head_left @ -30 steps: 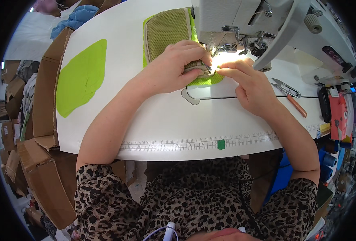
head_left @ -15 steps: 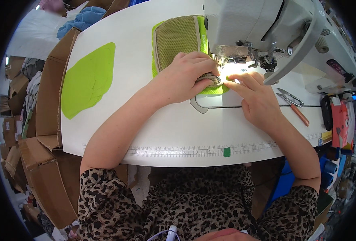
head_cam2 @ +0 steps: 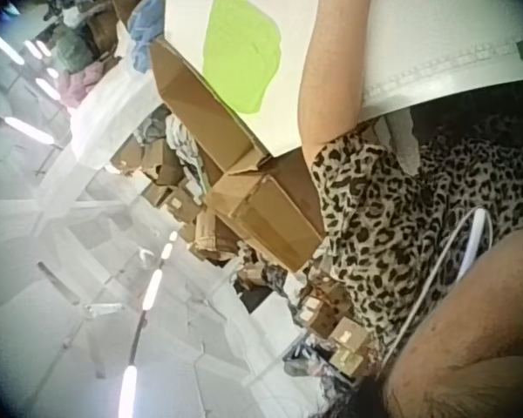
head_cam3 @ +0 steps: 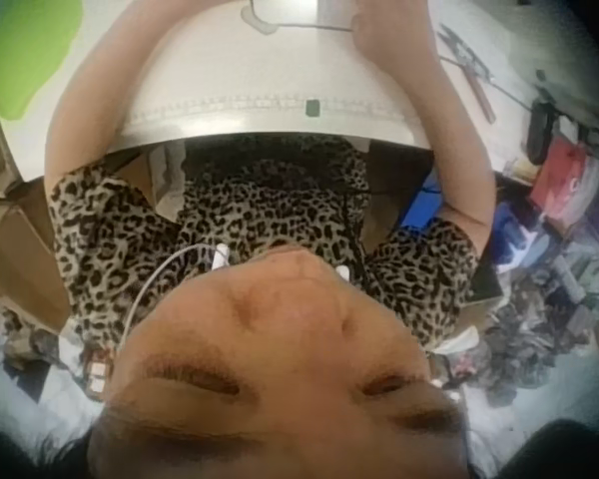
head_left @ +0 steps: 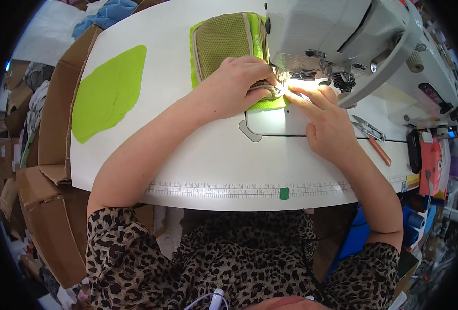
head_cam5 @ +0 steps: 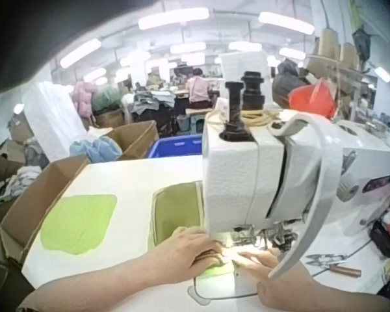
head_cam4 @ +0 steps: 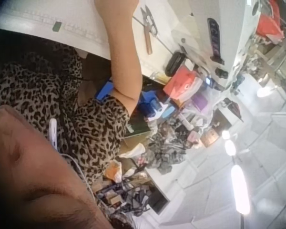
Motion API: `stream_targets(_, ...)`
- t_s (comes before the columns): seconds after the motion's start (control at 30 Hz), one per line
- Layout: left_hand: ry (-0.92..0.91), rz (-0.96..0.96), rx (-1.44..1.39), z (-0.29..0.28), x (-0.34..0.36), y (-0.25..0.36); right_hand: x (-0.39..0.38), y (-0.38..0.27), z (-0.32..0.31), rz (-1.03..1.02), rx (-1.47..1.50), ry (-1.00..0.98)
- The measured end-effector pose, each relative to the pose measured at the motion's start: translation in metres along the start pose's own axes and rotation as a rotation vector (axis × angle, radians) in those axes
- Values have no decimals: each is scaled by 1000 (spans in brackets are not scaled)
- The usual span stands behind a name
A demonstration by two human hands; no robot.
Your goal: The recorder is using an industrial sewing machine to construct a green mesh pouch, attaching zippers and sewing seams.
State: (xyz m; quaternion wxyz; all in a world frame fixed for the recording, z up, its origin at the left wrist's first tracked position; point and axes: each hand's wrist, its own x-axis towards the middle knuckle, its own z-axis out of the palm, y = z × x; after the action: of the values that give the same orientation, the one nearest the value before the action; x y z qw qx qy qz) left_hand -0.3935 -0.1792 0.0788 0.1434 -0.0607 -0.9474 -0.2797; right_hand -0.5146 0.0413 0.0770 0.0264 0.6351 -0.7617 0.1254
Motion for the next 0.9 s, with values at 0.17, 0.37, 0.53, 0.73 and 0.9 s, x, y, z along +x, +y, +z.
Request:
stream_targets(0.17,80,-37,42,3,-3,0,3,1,0,28,48,-18)
stream_targets(0.37,57,-166,-3,8,3,15,-2,10,3,46,83,49)
stream_targets(0.53,68,-208,5,10,3,18,-2,8,1,93,113,-21)
stream_targets(0.73,92,-286,8,9,13,19,-1,5,1,73,62,-5)
stream_targets(0.9,19,-409,-175,2,31,17,0,4,5,55,98,44)
